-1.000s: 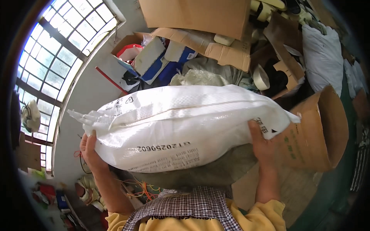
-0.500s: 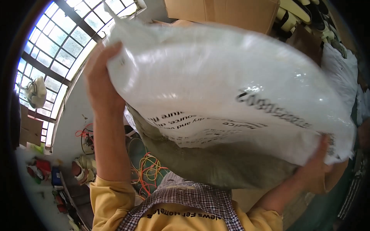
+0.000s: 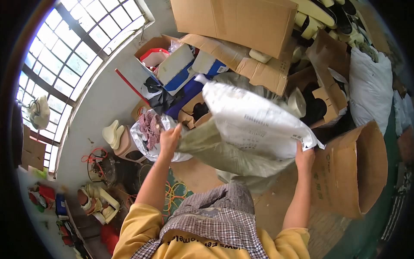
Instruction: Sorting, spraying, and packing foam bicycle seat cushions in a manufacturing facility.
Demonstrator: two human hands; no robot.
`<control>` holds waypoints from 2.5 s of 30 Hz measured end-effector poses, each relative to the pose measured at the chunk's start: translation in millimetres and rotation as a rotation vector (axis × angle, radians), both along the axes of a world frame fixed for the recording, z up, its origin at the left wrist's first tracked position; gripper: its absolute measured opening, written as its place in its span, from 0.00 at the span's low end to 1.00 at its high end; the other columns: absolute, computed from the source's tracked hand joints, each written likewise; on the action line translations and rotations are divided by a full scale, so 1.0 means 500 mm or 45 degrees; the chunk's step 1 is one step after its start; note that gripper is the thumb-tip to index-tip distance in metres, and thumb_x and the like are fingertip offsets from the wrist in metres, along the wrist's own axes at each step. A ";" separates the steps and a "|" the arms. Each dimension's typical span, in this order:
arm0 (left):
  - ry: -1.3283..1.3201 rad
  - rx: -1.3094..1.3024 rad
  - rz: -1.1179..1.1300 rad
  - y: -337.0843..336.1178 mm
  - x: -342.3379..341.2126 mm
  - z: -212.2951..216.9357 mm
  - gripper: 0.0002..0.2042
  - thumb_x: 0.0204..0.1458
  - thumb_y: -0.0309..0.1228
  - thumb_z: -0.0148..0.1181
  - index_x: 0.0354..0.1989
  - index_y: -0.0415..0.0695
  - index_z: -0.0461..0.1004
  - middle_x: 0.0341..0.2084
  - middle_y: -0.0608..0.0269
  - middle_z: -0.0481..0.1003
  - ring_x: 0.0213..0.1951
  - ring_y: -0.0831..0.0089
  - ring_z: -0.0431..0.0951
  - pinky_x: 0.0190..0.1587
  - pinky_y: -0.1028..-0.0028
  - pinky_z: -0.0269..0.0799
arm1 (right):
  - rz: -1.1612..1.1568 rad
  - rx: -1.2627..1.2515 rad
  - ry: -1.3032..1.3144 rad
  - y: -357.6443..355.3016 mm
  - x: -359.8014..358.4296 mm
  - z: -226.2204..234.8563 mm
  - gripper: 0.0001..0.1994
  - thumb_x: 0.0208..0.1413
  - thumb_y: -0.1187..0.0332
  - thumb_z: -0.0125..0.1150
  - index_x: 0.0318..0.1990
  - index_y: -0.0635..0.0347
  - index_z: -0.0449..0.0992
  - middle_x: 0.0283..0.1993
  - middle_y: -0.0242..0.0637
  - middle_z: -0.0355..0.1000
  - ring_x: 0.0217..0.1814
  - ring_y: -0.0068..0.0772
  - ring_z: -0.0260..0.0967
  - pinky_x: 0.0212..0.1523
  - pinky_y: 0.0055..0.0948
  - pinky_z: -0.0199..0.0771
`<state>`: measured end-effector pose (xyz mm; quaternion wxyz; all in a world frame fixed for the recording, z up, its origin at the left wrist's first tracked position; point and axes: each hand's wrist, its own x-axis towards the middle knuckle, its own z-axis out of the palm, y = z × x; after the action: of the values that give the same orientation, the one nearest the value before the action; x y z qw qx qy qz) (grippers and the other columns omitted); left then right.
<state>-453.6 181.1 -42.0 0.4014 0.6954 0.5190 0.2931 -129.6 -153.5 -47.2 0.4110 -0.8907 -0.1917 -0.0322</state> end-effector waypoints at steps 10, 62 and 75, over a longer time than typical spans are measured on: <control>-0.093 -0.325 -0.010 -0.122 -0.115 -0.106 0.09 0.46 0.31 0.62 0.21 0.39 0.74 0.14 0.76 0.67 0.18 0.88 0.61 0.20 0.80 0.55 | 0.042 0.277 -0.247 0.127 0.062 0.259 0.19 0.56 0.60 0.58 0.33 0.74 0.76 0.29 0.47 0.76 0.28 0.31 0.71 0.34 0.32 0.69; -1.528 -0.241 1.179 -0.501 -0.989 -0.008 0.24 0.61 0.43 0.32 0.57 0.37 0.59 0.52 0.51 0.67 0.51 0.59 0.69 0.54 0.59 0.66 | 3.768 0.537 -0.113 0.335 -1.220 -0.009 0.07 0.42 0.72 0.52 0.29 0.67 0.68 0.42 0.46 0.65 0.44 0.40 0.65 0.42 0.32 0.69; -1.142 -0.027 1.856 -0.751 -1.229 0.065 0.22 0.58 0.44 0.41 0.55 0.42 0.63 0.47 0.54 0.69 0.45 0.60 0.72 0.45 0.59 0.71 | 2.433 -0.731 1.221 0.796 -1.491 -0.274 0.26 0.51 0.54 0.63 0.52 0.59 0.68 0.47 0.39 0.71 0.49 0.32 0.67 0.41 0.34 0.72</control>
<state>-1068.0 -194.7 -9.2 0.2864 0.0023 0.6312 0.7208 -875.0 244.6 -184.2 0.0766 -0.3585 -0.6216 0.6923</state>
